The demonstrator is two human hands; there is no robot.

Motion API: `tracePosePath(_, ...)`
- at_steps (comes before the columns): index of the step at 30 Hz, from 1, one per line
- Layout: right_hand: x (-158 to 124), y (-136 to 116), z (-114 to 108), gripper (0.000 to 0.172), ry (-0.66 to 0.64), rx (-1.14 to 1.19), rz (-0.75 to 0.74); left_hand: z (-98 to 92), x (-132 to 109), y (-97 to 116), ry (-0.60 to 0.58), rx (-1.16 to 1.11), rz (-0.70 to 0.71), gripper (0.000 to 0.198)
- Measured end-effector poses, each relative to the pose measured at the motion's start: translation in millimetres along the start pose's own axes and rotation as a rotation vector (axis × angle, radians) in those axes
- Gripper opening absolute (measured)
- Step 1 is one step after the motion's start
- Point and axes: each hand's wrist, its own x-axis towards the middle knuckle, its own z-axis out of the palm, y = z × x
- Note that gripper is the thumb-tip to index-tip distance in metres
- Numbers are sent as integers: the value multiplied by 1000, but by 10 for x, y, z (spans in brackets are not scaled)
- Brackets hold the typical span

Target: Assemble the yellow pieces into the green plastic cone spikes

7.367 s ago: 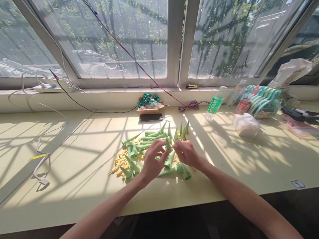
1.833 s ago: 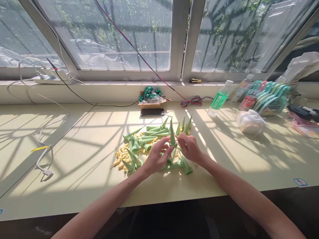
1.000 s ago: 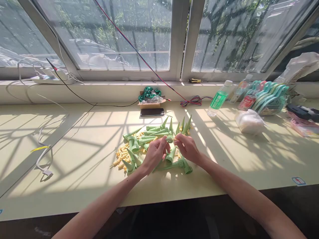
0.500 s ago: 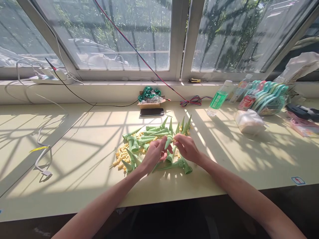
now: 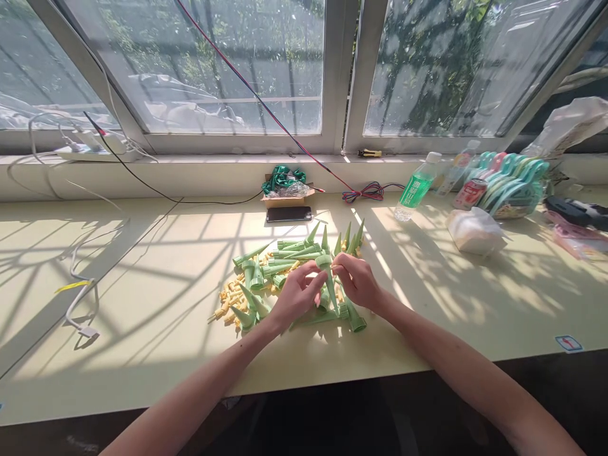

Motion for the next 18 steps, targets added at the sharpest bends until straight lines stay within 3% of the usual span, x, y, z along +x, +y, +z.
tracePosePath(12,-6,-16,21,35,49,-57,-21,23,5,-89,80,105,199,17)
tracePosePath(18,-4,-32,42,35,111,-91,-38,40,2,-48,106,213,228,22)
